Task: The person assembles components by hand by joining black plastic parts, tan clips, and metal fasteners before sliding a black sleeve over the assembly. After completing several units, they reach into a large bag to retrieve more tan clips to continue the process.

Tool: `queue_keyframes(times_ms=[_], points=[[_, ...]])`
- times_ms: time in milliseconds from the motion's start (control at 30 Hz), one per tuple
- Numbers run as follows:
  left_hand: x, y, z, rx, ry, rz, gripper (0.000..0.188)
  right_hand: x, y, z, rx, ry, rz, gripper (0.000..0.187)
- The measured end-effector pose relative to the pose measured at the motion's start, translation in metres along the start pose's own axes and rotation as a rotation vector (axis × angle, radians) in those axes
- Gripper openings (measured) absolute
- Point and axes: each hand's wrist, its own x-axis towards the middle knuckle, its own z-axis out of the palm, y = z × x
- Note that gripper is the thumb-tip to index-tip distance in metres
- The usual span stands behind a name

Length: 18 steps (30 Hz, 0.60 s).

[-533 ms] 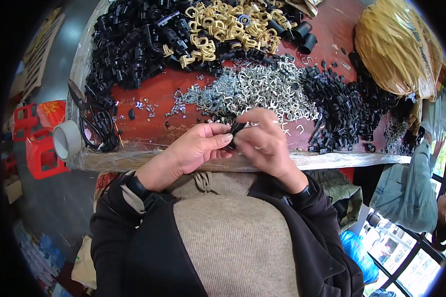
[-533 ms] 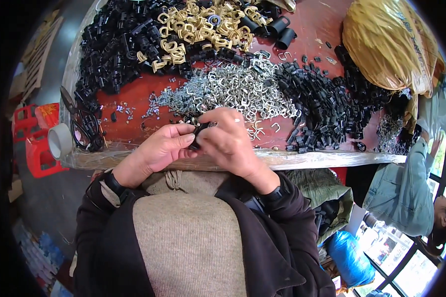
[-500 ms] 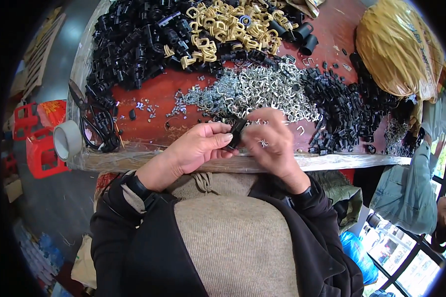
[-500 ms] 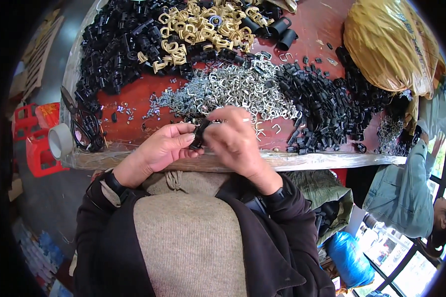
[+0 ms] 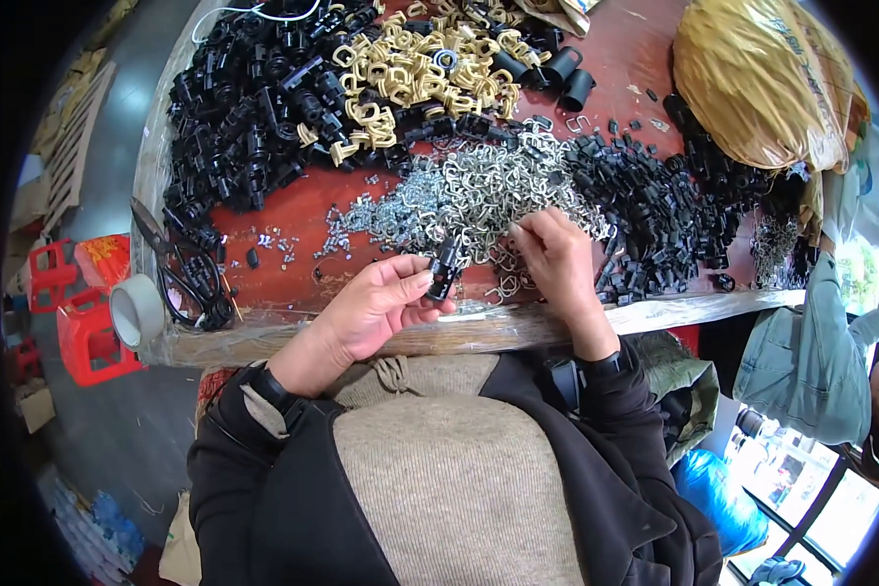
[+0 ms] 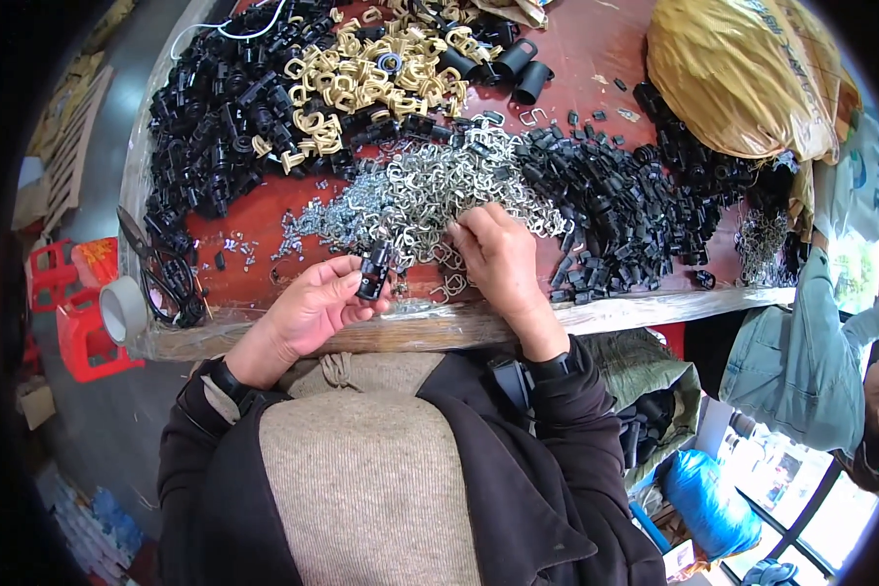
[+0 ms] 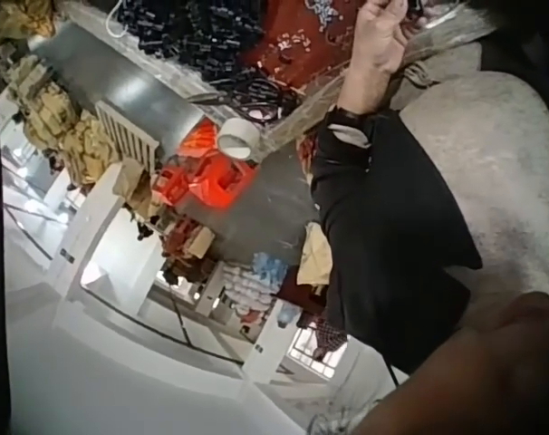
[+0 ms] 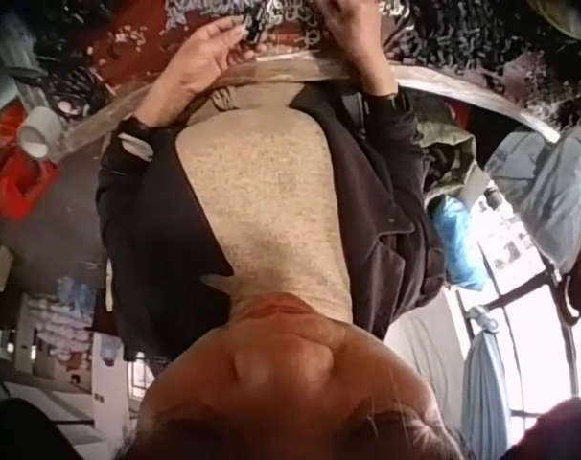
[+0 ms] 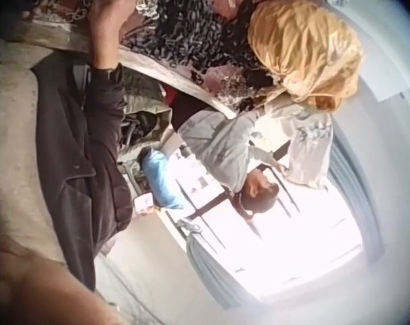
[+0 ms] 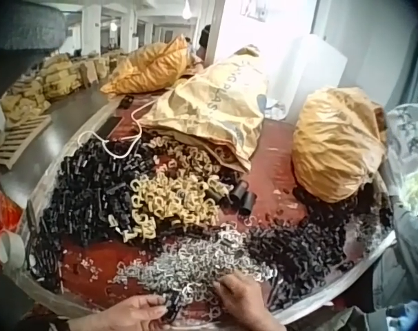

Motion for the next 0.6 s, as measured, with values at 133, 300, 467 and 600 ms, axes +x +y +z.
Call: queue_keyframes(times_ms=[133, 300, 467, 600], points=[[-0.002, -0.003, 0.005, -0.019, -0.008, 0.067, 0.025, -0.009, -0.012, 0.0, 0.595, -0.021, 0.23, 0.019], [-0.003, -0.001, 0.019, -0.067, -0.032, 0.164, 0.019, -0.02, -0.027, 0.004, 1.042, -0.198, 0.427, 0.02], [0.003, -0.006, 0.012, -0.117, -0.034, 0.21, 0.02, -0.022, -0.036, 0.021, 1.187, -0.166, 0.565, 0.018], [0.01, -0.01, 0.004, -0.112, -0.051, 0.259, 0.028, -0.019, -0.041, 0.022, 1.116, -0.19, 0.524, 0.019]])
